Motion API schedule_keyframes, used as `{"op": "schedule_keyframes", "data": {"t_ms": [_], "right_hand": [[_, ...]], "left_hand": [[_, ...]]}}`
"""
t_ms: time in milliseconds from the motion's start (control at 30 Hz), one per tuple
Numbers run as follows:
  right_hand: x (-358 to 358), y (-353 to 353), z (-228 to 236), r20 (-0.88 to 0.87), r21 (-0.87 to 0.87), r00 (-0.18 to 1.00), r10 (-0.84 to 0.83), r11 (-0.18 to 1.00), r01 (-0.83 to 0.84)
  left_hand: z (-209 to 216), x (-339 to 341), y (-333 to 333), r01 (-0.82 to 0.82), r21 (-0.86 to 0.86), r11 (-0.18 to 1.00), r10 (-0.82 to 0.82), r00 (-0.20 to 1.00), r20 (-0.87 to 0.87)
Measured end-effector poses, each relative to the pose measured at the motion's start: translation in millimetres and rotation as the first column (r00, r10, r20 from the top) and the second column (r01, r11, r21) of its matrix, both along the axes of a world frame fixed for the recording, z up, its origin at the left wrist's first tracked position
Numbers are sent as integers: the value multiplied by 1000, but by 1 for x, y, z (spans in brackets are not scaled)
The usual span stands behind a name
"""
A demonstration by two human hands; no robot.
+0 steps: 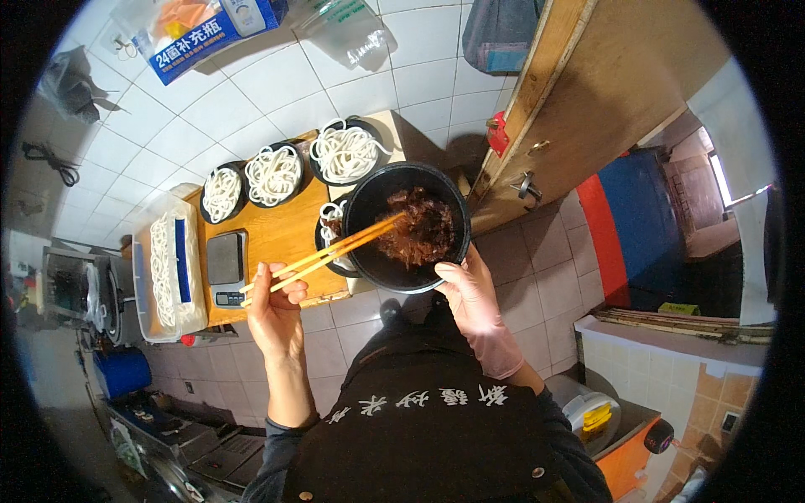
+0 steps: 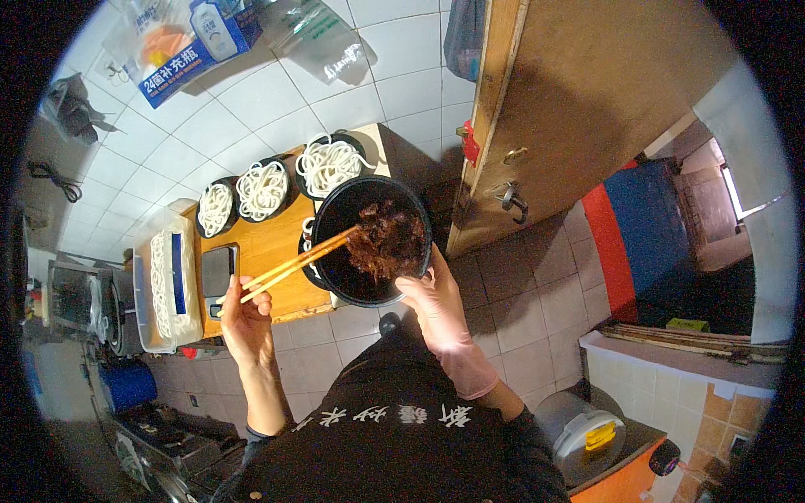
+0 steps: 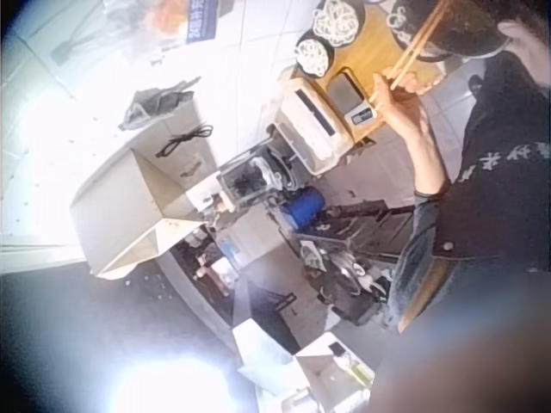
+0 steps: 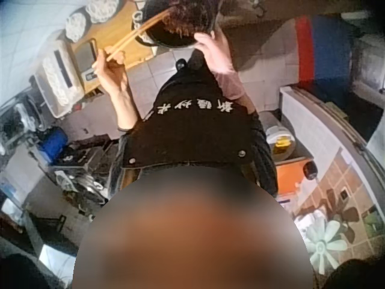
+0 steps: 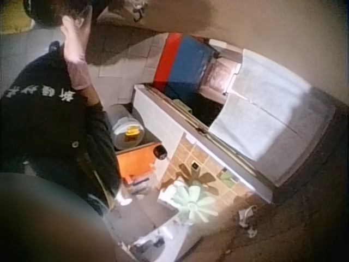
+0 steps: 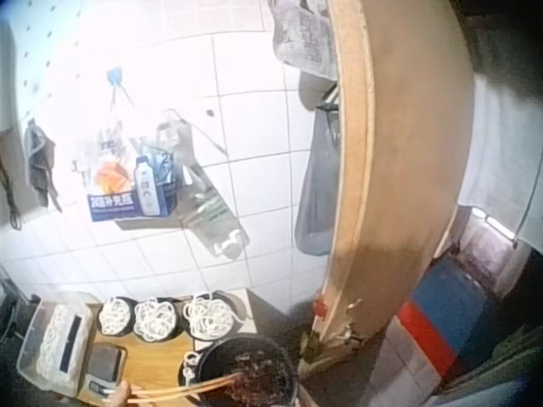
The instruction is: The person assembles noodle bowls by placing cooked noodles into black bowls and topping them with a dark meat sauce using chopsticks. The person handles multiple bowls sequentially, adding sauce to each before moving to the next.
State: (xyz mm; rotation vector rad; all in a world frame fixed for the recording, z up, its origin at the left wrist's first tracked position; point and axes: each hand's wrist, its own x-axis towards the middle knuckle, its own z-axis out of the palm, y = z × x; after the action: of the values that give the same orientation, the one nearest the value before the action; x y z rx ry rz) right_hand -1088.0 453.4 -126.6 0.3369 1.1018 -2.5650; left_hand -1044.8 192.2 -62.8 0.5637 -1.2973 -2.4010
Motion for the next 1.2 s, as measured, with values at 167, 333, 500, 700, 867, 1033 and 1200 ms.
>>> {"op": "schedule_keyframes", "data": {"t_ms": [167,333,500,700,867,1033,1200], "right_hand": [[1,1,2,29,34,999,20,999,-21],[3,2,-5,12,26,1000,29,999,-29],[5,4,-6,-8,47,1000,0,999,0],[8,7,-11,-59,-12,997,-59,998,59],[9,6,-7,-68,-28,997,-19,999,17],[11,8,-7,-76,-51,997,-15,999,11],[10,6,-6,-78,-53,997,-12,999,8]], "left_hand": [[8,-3,0,17,107,994,-11,998,-61],[7,-4,14,89,-77,993,-93,994,-49],[15,11,17,57,-689,723,-84,996,-6],[23,20,8,37,-698,715,-107,993,-57],[8,21,23,142,-575,806,-154,988,28],[5,12,8,-15,-353,936,-21,995,-98],[5,6,-21,-56,-42,998,55,998,-21]]}}
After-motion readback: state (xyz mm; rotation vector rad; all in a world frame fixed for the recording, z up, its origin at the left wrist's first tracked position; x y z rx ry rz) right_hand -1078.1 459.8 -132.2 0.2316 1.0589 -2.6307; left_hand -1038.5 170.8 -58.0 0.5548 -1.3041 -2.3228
